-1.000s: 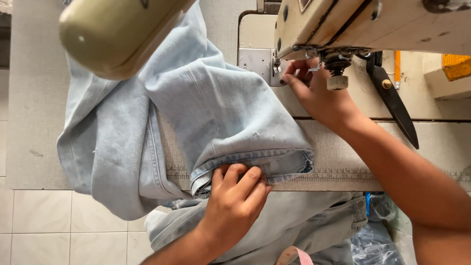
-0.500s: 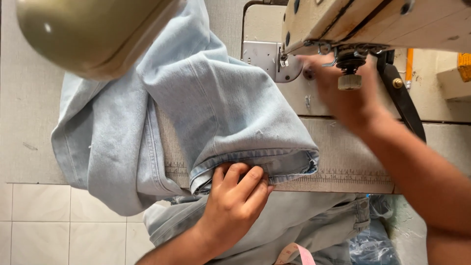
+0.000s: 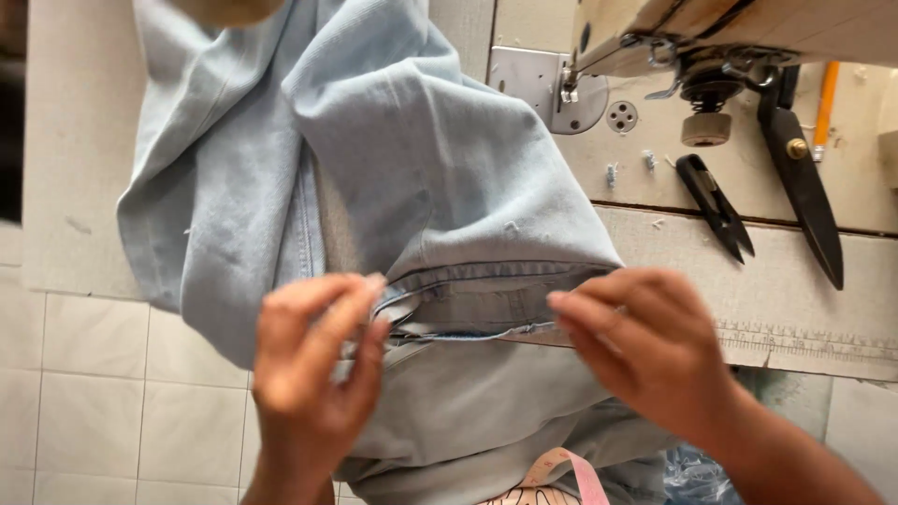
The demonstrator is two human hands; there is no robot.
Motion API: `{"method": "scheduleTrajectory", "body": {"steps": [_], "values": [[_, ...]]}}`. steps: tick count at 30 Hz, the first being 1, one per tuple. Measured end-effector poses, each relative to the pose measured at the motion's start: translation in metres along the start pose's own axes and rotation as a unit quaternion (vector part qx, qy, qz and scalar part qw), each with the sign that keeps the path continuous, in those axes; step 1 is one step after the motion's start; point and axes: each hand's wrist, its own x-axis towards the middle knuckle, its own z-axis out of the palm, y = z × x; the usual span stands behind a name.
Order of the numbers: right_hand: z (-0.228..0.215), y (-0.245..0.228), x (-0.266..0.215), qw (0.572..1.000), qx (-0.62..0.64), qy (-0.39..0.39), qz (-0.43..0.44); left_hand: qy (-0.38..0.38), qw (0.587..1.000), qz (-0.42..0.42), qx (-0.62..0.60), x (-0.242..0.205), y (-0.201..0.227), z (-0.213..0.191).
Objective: Trimming excess fabric and loose threads from the hem of denim jeans using scissors and adjusting the hem by hand at a sewing workstation.
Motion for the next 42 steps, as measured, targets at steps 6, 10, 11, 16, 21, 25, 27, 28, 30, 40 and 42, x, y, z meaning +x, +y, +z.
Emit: {"method": "scheduleTrajectory", "body": {"steps": [6, 10, 11, 16, 21, 25, 27, 28, 30, 40, 42], "values": [[0.035, -0.019, 0.005, 0.993, 0.064, -0.036, -0.096, -0.064, 0.986, -0.127, -0.085, 0.009, -0.017, -0.005], [0.043, -0.027, 0.014, 0.987, 0.067, -0.074, -0.128, -0.151, 0.974, -0.137, -0.100, 0.014, -0.020, 0.001], [0.047, -0.028, 0.018, 0.987, 0.067, -0.074, -0.128, -0.151, 0.974, -0.136, -0.101, 0.015, -0.021, 0.002], [0.059, -0.028, 0.029, 0.964, 0.148, -0.192, -0.113, -0.100, 0.976, -0.118, -0.152, 0.020, -0.014, 0.004], [0.064, -0.028, 0.024, 0.967, 0.128, -0.205, -0.082, 0.119, 0.991, -0.056, -0.003, -0.012, -0.018, 0.025], [0.064, -0.022, 0.023, 0.968, 0.116, -0.203, -0.092, 0.175, 0.975, -0.138, -0.010, -0.031, -0.025, 0.045], [0.059, -0.019, 0.024, 0.965, 0.131, -0.206, -0.094, 0.173, 0.979, -0.111, 0.000, -0.031, -0.025, 0.035], [0.056, -0.017, 0.025, 0.963, 0.144, -0.208, -0.096, 0.171, 0.982, -0.083, 0.009, -0.031, -0.024, 0.030], [0.050, -0.016, 0.028, 0.958, 0.158, -0.222, -0.092, 0.144, 0.989, 0.006, 0.016, -0.036, -0.027, 0.016], [0.045, -0.020, 0.041, 0.944, 0.158, -0.279, -0.076, -0.085, 0.900, 0.327, 0.275, -0.018, -0.043, -0.018], [0.043, -0.019, 0.042, 0.941, 0.162, -0.287, -0.075, -0.090, 0.890, 0.364, 0.260, -0.009, -0.041, -0.023]]}}
